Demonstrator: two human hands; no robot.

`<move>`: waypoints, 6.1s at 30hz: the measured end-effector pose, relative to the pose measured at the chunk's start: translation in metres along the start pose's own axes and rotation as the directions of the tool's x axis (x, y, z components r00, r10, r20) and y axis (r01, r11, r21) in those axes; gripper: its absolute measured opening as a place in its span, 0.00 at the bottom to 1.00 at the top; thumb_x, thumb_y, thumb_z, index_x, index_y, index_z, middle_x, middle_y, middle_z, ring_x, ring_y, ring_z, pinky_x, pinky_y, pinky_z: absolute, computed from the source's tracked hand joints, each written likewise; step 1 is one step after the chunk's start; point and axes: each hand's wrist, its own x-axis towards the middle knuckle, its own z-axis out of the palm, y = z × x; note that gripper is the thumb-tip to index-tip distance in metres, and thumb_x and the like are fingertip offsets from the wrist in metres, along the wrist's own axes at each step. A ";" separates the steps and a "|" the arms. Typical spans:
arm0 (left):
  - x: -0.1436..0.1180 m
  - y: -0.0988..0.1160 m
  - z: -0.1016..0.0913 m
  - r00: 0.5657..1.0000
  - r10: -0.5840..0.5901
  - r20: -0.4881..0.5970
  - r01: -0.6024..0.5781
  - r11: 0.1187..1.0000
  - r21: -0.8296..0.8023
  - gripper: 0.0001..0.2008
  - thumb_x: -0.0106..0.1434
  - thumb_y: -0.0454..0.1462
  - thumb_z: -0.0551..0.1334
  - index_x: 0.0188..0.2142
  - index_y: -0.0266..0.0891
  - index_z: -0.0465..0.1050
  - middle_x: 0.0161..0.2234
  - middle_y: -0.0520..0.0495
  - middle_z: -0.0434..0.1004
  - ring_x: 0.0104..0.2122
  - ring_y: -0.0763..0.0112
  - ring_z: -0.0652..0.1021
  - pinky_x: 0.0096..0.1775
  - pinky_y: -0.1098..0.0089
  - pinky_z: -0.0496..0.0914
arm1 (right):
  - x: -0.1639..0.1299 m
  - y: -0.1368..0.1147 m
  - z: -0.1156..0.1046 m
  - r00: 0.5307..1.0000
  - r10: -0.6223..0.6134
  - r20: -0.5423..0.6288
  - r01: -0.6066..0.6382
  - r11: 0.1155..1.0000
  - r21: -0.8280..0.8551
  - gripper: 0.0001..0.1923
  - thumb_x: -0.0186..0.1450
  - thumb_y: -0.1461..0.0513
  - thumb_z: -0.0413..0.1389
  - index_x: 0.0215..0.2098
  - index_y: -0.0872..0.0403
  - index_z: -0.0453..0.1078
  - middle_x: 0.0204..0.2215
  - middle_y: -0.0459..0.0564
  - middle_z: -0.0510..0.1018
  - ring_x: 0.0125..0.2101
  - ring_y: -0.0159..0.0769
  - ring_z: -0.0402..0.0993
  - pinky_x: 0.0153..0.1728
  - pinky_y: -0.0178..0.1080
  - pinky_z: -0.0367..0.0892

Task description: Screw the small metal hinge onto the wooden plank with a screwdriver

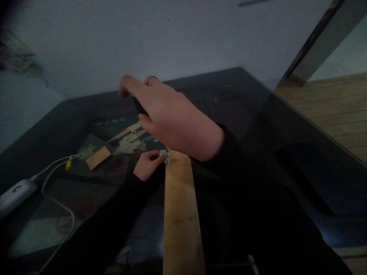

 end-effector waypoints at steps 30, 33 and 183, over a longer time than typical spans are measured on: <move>0.000 -0.004 0.002 1.000 0.004 -0.027 -0.004 1.000 -0.005 0.16 0.52 0.47 0.61 0.21 0.36 0.72 0.18 0.52 0.68 0.22 0.73 0.65 0.27 0.72 0.58 | 0.000 -0.003 0.000 1.000 -0.015 -0.012 0.015 0.999 -0.039 0.18 0.65 0.64 0.53 0.54 0.49 0.63 0.49 0.50 0.73 0.46 0.39 0.71 0.43 0.38 0.67; -0.001 -0.002 0.001 1.000 0.009 -0.003 -0.010 1.000 -0.011 0.16 0.52 0.48 0.61 0.20 0.37 0.71 0.18 0.53 0.66 0.22 0.73 0.64 0.26 0.72 0.57 | 0.001 -0.008 0.010 0.994 0.073 -0.077 -0.082 0.988 -0.130 0.18 0.67 0.58 0.54 0.54 0.51 0.62 0.49 0.53 0.71 0.44 0.42 0.72 0.40 0.40 0.67; 0.001 -0.008 0.005 1.000 -0.003 0.021 0.006 0.995 -0.103 0.13 0.57 0.43 0.60 0.26 0.36 0.74 0.21 0.52 0.71 0.26 0.70 0.69 0.30 0.72 0.62 | 0.005 -0.010 0.028 0.976 0.037 -0.213 -0.079 0.978 -0.192 0.19 0.65 0.55 0.57 0.53 0.48 0.63 0.50 0.54 0.71 0.48 0.45 0.69 0.42 0.41 0.69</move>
